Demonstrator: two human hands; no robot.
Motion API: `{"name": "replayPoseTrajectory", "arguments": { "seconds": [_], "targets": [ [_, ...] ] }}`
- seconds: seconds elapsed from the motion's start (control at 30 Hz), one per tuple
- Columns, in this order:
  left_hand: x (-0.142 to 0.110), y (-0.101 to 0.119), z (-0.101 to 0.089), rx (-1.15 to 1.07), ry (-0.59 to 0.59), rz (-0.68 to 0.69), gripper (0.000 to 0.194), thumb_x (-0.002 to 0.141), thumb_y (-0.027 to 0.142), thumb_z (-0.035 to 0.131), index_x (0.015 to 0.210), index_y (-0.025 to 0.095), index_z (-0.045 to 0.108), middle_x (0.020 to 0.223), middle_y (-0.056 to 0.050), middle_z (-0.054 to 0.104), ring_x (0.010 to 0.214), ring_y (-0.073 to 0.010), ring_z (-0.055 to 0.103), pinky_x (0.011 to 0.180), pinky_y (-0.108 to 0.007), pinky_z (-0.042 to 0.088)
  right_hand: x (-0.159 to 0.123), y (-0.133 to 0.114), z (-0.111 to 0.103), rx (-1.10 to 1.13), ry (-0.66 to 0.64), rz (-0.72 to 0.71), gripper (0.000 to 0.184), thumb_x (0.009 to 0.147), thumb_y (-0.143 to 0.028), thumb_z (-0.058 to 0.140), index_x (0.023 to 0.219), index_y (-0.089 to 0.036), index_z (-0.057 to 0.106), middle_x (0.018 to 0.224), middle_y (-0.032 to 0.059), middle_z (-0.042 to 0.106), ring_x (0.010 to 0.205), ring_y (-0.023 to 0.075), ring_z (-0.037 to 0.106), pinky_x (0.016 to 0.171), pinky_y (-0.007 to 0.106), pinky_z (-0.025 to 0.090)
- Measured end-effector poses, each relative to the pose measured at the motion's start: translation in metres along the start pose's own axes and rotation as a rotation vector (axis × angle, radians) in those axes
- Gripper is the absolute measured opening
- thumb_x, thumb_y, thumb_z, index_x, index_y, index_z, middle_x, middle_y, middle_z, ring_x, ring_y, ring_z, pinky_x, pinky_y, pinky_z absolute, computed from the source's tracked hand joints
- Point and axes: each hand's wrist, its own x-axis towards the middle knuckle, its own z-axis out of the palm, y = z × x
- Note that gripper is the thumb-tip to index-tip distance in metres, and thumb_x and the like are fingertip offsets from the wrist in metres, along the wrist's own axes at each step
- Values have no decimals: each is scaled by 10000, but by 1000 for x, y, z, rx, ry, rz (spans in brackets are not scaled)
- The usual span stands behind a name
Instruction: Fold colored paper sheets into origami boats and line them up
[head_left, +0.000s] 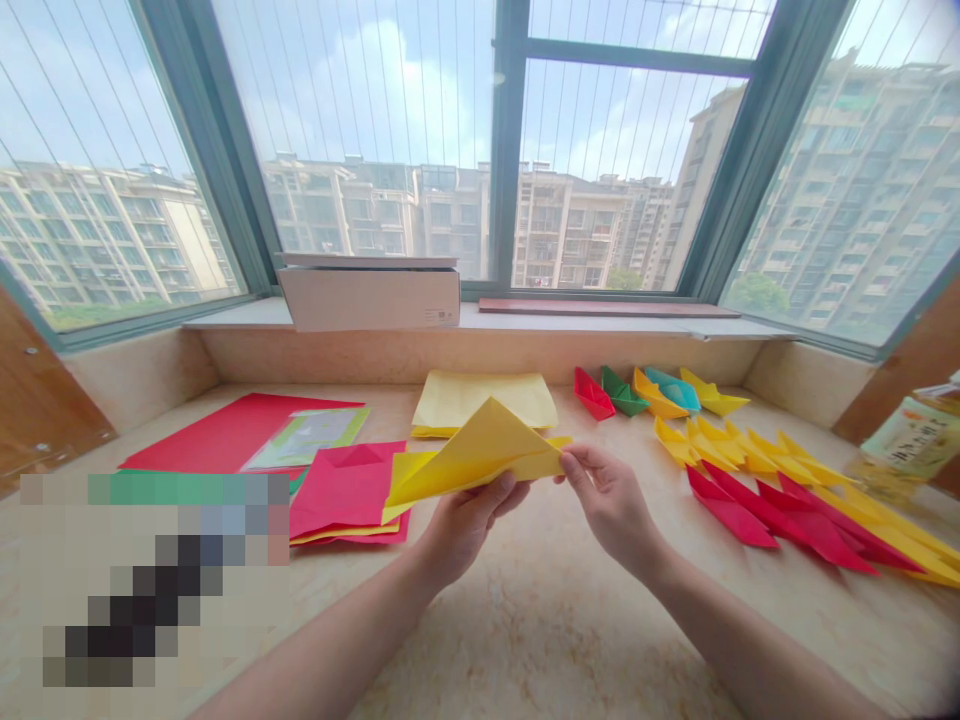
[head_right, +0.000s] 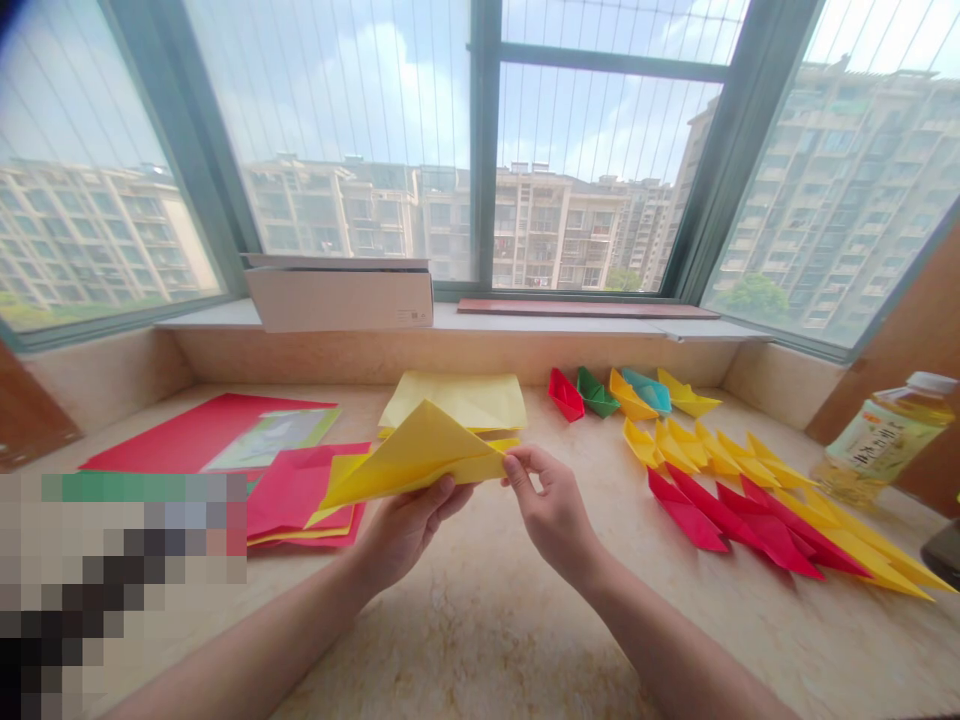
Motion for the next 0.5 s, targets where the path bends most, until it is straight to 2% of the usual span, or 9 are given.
{"name": "replayPoseTrajectory", "arguments": {
  "seconds": [0.03,0.13,0.17,0.27,0.3,0.37,0.43,0.5],
  "targets": [
    [0,0,-1,11,-16,-5,296,814,260,750,1106,216,735,1230,-66,689,1221,-269,588,1109,-401,425,1,-1,0,52,19,-4,242,915,-409,601,1044,-207,636,836,46,700,744,189,631,701,328,516],
    [0,-1,-3,42,-56,-11,333,825,264,739,1156,239,712,1252,-67,677,1231,-279,580,1119,-424,406,3,-3,1,193,49,25,445,884,-379,655,1282,-247,504,859,20,723,746,183,666,724,340,551],
    [0,-1,-3,50,-57,-8,346,823,266,741,1167,242,706,1261,-68,672,1240,-287,572,1122,-437,400,4,-3,1,202,39,42,434,876,-376,667,1263,-240,525,847,18,728,742,184,676,722,338,557],
    [0,-1,-2,60,-24,-8,368,812,277,751,1174,239,699,1284,-72,658,1251,-308,559,1129,-470,384,4,-1,-1,90,40,33,206,878,-372,661,986,-198,682,772,28,728,688,180,681,666,308,556],
    [0,-1,-1,53,-5,-13,366,813,279,750,1173,234,698,1287,-72,655,1250,-307,560,1131,-471,382,3,1,-2,18,64,-9,178,888,-362,650,926,-197,703,740,25,722,663,176,674,648,300,549],
    [0,-1,2,18,34,-18,365,821,271,743,1180,229,691,1284,-65,657,1250,-292,562,1136,-453,384,1,5,-3,-141,112,-134,157,910,-322,623,944,-212,729,722,19,721,637,170,664,646,298,539],
    [0,1,5,-33,76,-8,374,824,249,741,1192,228,679,1268,-53,667,1248,-267,566,1132,-420,400,-2,8,-4,-271,94,-269,196,925,-277,595,1062,-223,725,832,41,747,692,182,680,684,313,541],
    [1,2,7,-72,121,4,385,818,231,746,1196,219,671,1236,-47,683,1221,-247,589,1120,-395,422,-4,9,-4,-327,21,-348,271,938,-251,562,1174,-217,692,1025,79,744,814,206,698,734,330,544]
  ]
}}
